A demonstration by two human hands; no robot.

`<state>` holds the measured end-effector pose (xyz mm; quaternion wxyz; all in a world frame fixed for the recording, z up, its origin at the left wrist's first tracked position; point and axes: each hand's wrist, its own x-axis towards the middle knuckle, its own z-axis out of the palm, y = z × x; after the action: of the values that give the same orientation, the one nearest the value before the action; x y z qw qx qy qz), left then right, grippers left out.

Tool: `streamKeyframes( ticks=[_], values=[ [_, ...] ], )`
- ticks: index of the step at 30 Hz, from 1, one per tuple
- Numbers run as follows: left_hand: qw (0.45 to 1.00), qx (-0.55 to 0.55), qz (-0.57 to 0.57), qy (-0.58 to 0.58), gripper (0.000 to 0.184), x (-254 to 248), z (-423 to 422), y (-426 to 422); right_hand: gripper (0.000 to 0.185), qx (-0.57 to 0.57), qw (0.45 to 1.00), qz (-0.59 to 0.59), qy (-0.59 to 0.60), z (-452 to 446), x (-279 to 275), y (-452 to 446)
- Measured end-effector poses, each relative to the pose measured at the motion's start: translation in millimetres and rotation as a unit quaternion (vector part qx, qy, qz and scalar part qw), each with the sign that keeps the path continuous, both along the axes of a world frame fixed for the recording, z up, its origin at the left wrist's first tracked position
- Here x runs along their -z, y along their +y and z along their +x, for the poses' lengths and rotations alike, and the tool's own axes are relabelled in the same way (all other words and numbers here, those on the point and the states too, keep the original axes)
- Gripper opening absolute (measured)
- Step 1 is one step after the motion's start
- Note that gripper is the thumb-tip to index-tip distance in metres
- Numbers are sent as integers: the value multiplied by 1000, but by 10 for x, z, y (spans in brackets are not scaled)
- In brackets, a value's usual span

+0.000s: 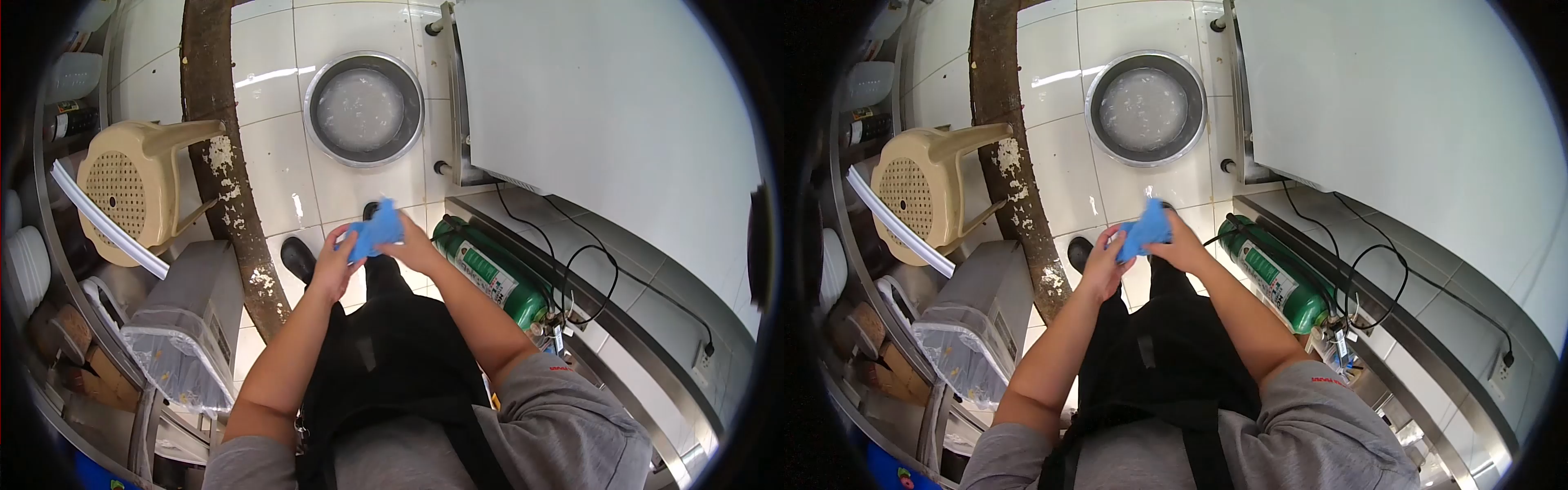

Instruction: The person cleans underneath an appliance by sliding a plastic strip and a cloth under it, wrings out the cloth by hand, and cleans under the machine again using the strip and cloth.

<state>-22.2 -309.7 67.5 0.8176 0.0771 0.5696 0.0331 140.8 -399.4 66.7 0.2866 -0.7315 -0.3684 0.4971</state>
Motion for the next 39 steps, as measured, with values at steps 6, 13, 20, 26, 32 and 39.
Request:
streamKeyframes(
  ticks=[6,13,20,26,32,39],
  values=[
    [985,133,21,-106,48,40,361,-181,50,619,766,18,173,456,264,-669],
    [974,209,70,-47,43,164,280,-222,41,789,594,49,149,1796,1007,-1144],
    [961,178,95,188,44,494,-648,-296,52,749,621,-100,206,2063,1149,-844],
    [753,316,438,376,26,332,-1442,-303,55,172,904,-255,-295,1949,1784,-1220],
    [435,242,634,592,28,-691,-1957,775,40,-3,941,-209,-265,1220,1392,-997],
    [628,31,371,683,80,-130,-2548,1849,37,-15,982,-104,-159,237,971,-597]
  ],
)
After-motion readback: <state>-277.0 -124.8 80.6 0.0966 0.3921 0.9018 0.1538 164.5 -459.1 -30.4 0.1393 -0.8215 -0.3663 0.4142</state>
